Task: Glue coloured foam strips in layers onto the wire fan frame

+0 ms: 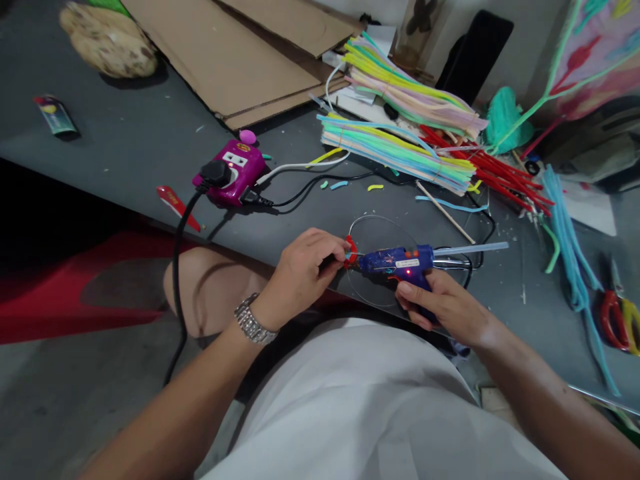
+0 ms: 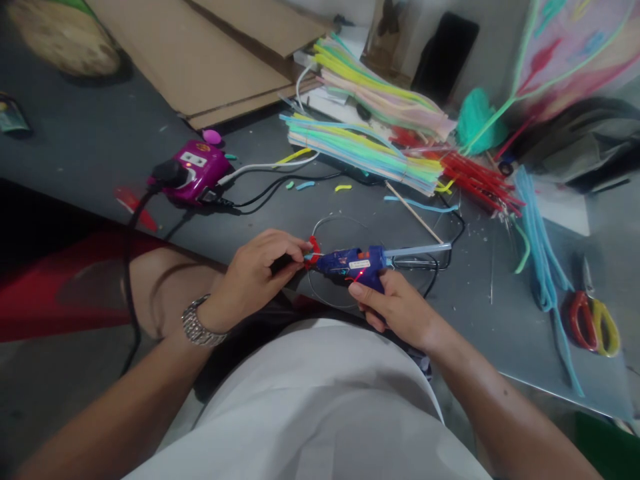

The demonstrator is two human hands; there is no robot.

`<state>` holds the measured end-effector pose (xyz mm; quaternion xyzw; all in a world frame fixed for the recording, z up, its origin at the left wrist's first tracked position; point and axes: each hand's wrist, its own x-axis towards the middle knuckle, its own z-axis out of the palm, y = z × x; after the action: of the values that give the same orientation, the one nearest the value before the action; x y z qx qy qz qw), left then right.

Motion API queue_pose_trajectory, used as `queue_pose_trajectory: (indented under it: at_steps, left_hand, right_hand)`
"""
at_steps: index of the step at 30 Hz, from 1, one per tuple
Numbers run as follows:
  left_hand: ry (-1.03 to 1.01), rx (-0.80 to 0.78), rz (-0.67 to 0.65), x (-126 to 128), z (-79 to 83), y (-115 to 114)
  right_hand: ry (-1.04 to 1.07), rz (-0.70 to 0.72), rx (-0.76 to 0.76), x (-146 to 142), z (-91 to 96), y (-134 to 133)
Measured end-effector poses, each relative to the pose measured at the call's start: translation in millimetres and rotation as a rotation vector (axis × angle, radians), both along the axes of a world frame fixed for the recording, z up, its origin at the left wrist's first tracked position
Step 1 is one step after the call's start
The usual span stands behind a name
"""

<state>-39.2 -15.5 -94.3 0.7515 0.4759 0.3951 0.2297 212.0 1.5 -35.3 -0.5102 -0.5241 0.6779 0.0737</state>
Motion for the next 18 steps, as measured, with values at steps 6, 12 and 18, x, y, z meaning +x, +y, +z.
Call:
queue_pose_trajectory:
  at_steps: [6, 12, 18]
  left_hand:
    - [-0.005, -0.006, 0.002, 0.2, -0.8, 0.3]
    - [-0.003, 0.001, 0.004, -0.3, -2.1, -0.2]
    - [-0.006, 0.005, 0.000, -0.3, -2.0, -0.4]
  right_hand:
    - [-0.020, 0.015, 0.013, 2.8, -2.7, -0.1]
    - [0.007, -0.004, 0.004, 1.7, -3.8, -0.5]
    - [0.000, 0.000, 0.017, 2.5, -3.3, -0.6]
